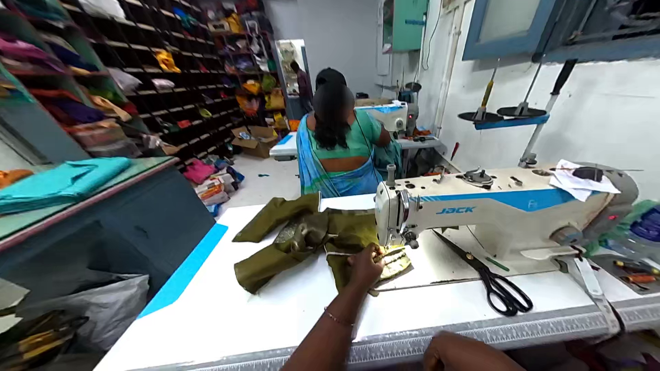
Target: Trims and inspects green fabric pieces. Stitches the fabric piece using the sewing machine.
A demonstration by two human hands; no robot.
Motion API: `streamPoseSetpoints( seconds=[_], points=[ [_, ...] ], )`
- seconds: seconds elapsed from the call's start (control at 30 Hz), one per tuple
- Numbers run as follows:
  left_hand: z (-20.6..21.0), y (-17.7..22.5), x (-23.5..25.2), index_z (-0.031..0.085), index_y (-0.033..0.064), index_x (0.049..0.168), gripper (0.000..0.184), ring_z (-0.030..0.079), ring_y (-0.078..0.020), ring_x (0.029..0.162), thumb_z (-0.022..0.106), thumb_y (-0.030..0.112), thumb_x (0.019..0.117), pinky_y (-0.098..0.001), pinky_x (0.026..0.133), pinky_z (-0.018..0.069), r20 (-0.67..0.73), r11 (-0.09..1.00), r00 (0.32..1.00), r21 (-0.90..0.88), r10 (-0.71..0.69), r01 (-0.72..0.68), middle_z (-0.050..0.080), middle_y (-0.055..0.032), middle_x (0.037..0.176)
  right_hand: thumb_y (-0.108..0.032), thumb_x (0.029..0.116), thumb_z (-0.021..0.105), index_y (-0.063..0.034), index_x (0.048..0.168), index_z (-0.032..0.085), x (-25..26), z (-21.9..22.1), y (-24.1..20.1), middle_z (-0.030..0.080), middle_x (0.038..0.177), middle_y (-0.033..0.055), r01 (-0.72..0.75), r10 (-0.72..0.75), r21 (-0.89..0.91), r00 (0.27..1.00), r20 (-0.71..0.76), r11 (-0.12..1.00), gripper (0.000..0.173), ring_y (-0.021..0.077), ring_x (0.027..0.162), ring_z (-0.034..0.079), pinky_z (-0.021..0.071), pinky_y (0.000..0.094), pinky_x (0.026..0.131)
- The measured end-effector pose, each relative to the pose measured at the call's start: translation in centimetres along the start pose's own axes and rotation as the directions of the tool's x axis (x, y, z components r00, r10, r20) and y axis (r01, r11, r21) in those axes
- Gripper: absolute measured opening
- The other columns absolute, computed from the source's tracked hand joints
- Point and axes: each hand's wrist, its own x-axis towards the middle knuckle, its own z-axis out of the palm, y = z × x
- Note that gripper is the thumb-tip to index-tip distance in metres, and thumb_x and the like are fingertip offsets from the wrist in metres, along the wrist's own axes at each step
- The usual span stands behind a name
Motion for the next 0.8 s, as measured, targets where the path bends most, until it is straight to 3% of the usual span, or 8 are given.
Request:
streamPoseSetpoints(
  seconds=[0.1, 0.17, 0.2, 0.3, 0.37, 0.57, 0.8],
  points=[
    [0.1, -0.2, -0.2, 0.065, -0.0001, 0.12, 0.025, 0.066, -0.0359, 0.103, 0.067, 0.011, 0.0979, -0.0639, 0.102, 0.0386, -0.037, 0.999, 0.998, -0.014, 0.042, -0.043, 0.071, -0.0188, 0.101, -0.006, 0.0923, 0.07, 0.0035, 0.102, 0.072, 1.0, -1.8, 0.0, 0.072, 0.096, 0.0181, -0.018, 0.036, 0.088, 0.979, -0.203, 0.996, 0.014, 0.0284, 0.084, 0.068, 0.0539, 0.0494, 0.08],
    [0.2, -0.4, -0.3, 0.066, -0.0002, 0.12, 0.024, 0.066, -0.0365, 0.102, 0.066, 0.009, 0.0979, -0.0647, 0.101, 0.0386, -0.056, 0.998, 0.997, -0.029, 0.058, -0.06, 0.071, -0.0191, 0.1, -0.008, 0.0996, 0.061, 0.0028, 0.114, 0.07, 2.1, -3.6, -0.1, 0.071, 0.106, 0.0168, -0.048, 0.112, 0.179, 0.922, -0.37, 0.983, 0.02, 0.0242, 0.09, 0.068, 0.0552, 0.0438, 0.087],
    [0.3, -0.5, -0.3, 0.066, 0.0005, 0.119, 0.022, 0.066, -0.0358, 0.1, 0.066, 0.009, 0.0979, -0.0645, 0.101, 0.039, -0.062, 0.997, 0.996, -0.036, 0.06, -0.063, 0.071, -0.0184, 0.099, -0.01, 0.1017, 0.059, 0.0019, 0.114, 0.071, 3.1, -4.3, 0.1, 0.072, 0.105, 0.0151, -0.048, 0.153, 0.223, 0.862, -0.484, 0.974, 0.021, 0.0219, 0.091, 0.069, 0.0556, 0.041, 0.089],
    [0.3, -0.5, -0.3, 0.066, 0.0015, 0.118, 0.021, 0.066, -0.0348, 0.098, 0.065, 0.008, 0.098, -0.0646, 0.101, 0.0383, -0.061, 0.997, 0.997, -0.052, 0.057, -0.06, 0.071, -0.0174, 0.096, -0.009, 0.0999, 0.065, 0.0007, 0.105, 0.073, 6.5, -5.7, 1.0, 0.072, 0.092, 0.0126, -0.033, 0.241, 0.277, 0.601, -0.762, 0.96, 0.014, 0.0202, 0.081, 0.069, 0.0567, 0.0389, 0.081],
    [0.2, -0.5, -0.2, 0.065, 0.0013, 0.119, 0.022, 0.065, -0.0353, 0.099, 0.065, 0.008, 0.0979, -0.0644, 0.1, 0.0383, -0.054, 0.997, 0.997, -0.055, 0.046, -0.049, 0.071, -0.018, 0.097, -0.006, 0.0981, 0.067, 0.0018, 0.104, 0.074, 8.6, -6.2, 1.7, 0.073, 0.092, 0.0146, -0.042, 0.218, 0.23, 0.519, -0.827, 0.972, 0.012, 0.0235, 0.081, 0.069, 0.0565, 0.0423, 0.08],
    [0.2, -0.4, 0.0, 0.065, 0.0001, 0.118, 0.021, 0.066, -0.0335, 0.099, 0.066, 0.01, 0.0989, -0.0615, 0.101, 0.0397, -0.053, 0.997, 0.998, -0.073, 0.034, -0.038, 0.071, -0.0168, 0.097, -0.01, 0.0958, 0.07, 0.0015, 0.101, 0.077, 11.9, -5.9, 2.8, 0.074, 0.099, 0.0198, -0.128, 0.131, 0.078, 0.484, -0.865, 0.989, 0.014, 0.0341, 0.096, 0.07, 0.0532, 0.0522, 0.091],
    [0.1, -0.7, 0.9, 0.065, 0.0032, 0.122, 0.025, 0.064, -0.0277, 0.108, 0.066, 0.013, 0.0982, -0.0574, 0.109, 0.036, 0.002, 0.999, 1.0, -0.041, -0.009, 0.009, 0.071, -0.0136, 0.106, -0.02, 0.1003, 0.059, -0.0006, 0.106, 0.074, 12.7, -6.4, 2.0, 0.072, 0.105, 0.0182, -0.346, 0.215, 0.016, 0.544, -0.811, 0.938, 0.025, 0.0339, 0.104, 0.068, 0.0519, 0.0501, 0.092]
  ],
)
